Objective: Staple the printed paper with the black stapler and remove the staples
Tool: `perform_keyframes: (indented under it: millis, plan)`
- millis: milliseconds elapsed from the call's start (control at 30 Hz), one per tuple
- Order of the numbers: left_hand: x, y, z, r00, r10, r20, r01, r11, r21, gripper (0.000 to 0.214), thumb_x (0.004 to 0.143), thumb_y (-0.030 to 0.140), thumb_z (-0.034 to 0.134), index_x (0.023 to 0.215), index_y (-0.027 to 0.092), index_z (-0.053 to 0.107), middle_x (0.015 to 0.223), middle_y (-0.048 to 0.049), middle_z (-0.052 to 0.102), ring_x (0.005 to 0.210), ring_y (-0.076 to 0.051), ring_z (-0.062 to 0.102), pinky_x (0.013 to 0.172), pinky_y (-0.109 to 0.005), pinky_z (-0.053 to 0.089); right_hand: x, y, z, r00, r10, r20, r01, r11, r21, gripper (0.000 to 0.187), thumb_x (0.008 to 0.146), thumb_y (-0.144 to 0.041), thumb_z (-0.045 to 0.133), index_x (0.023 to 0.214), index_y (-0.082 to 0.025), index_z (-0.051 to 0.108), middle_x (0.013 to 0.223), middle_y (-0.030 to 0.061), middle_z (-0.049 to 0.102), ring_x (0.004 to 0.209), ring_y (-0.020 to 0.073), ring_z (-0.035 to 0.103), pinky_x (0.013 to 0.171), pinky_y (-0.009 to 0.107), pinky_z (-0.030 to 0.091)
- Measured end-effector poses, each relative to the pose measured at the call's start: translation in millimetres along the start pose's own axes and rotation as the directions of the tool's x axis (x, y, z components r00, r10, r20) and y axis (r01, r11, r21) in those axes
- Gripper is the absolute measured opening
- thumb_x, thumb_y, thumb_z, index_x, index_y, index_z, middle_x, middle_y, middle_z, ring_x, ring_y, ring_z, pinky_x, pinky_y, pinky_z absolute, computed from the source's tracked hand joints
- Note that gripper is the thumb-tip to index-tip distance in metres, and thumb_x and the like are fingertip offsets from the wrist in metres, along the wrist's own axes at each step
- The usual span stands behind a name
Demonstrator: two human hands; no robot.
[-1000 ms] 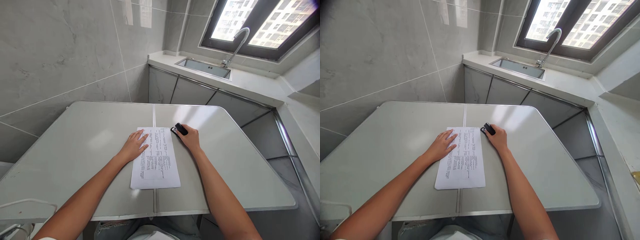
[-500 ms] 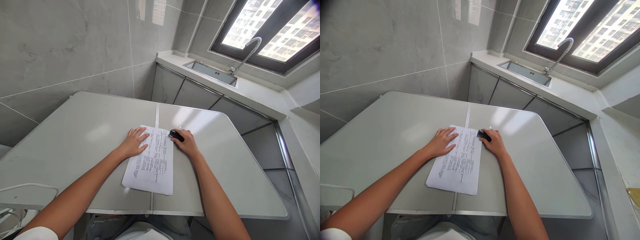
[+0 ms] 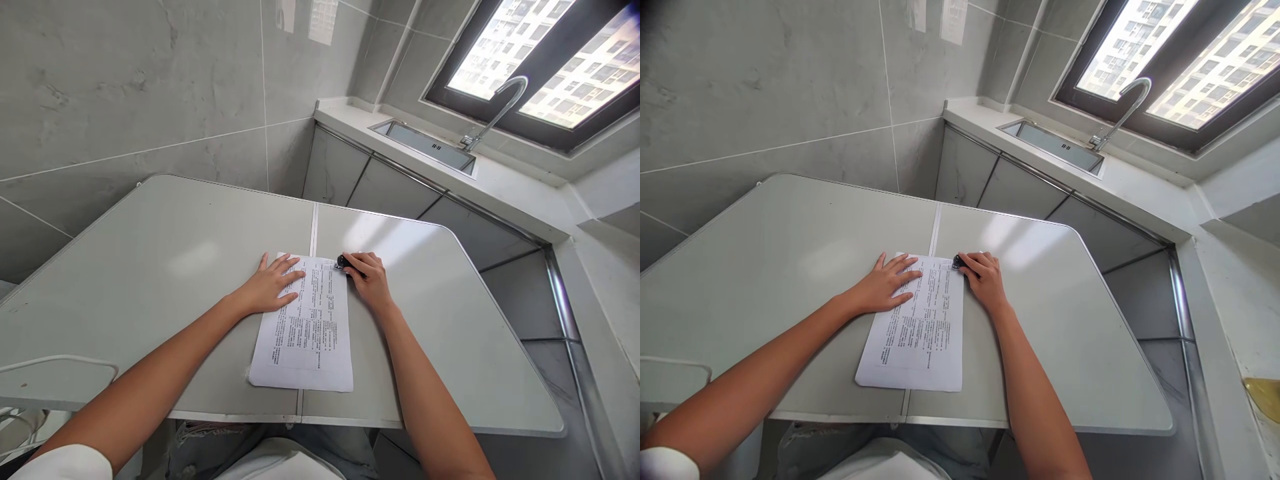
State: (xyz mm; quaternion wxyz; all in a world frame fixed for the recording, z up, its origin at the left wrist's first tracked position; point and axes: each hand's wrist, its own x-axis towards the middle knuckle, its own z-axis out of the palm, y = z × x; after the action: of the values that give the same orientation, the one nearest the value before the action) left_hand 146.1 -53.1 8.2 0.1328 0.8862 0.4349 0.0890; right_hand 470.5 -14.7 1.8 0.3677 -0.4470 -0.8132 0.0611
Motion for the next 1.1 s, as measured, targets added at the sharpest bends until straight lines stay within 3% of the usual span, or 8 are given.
perform_keyframes:
  millis: [300,567,1100]
  plan:
    - [0.0,0.3,-0.2,1.000,-0.006,0.013,0.007,1.000,-0.017,0.055,0.101,0.051,0.049,0.153,0.033,0.050,0.170,-0.0097,0.033,0.158,-0.040,0.022,0.121,-0.078,0.006,1.3,-3.6,1.8,0.999,0.024,0.024,-0.023,0.999,-0.041,0.032,0.104,-0.032,0.056,0.132,-0.036,0.072,0.112,0.0046,0.072,0.098,0.0251,0.059,0.090,0.044,0.044]
    - [-0.7,0.5,-0.4,1.000,-0.003,-0.011,0.003,0.999,-0.036,0.054,0.100,0.051,0.051,0.151,0.034,0.052,0.169,-0.0095,0.035,0.157,-0.040,0.024,0.122,-0.077,0.007,3.5,-12.3,-0.5,0.991,0.076,0.113,-0.066,0.994,-0.092,0.034,0.105,-0.033,0.052,0.133,-0.037,0.072,0.114,0.0063,0.072,0.102,0.0273,0.058,0.096,0.049,0.040]
    - [-1.0,0.3,-1.0,1.000,0.000,-0.011,0.000,1.000,-0.029,0.054,0.100,0.052,0.051,0.151,0.034,0.052,0.168,-0.0097,0.037,0.157,-0.040,0.025,0.122,-0.077,0.008,4.1,-15.0,6.2,0.987,0.145,0.068,-0.140,0.987,-0.078,0.029,0.101,-0.030,0.059,0.122,-0.037,0.077,0.107,0.0045,0.071,0.100,0.0265,0.057,0.088,0.045,0.041]
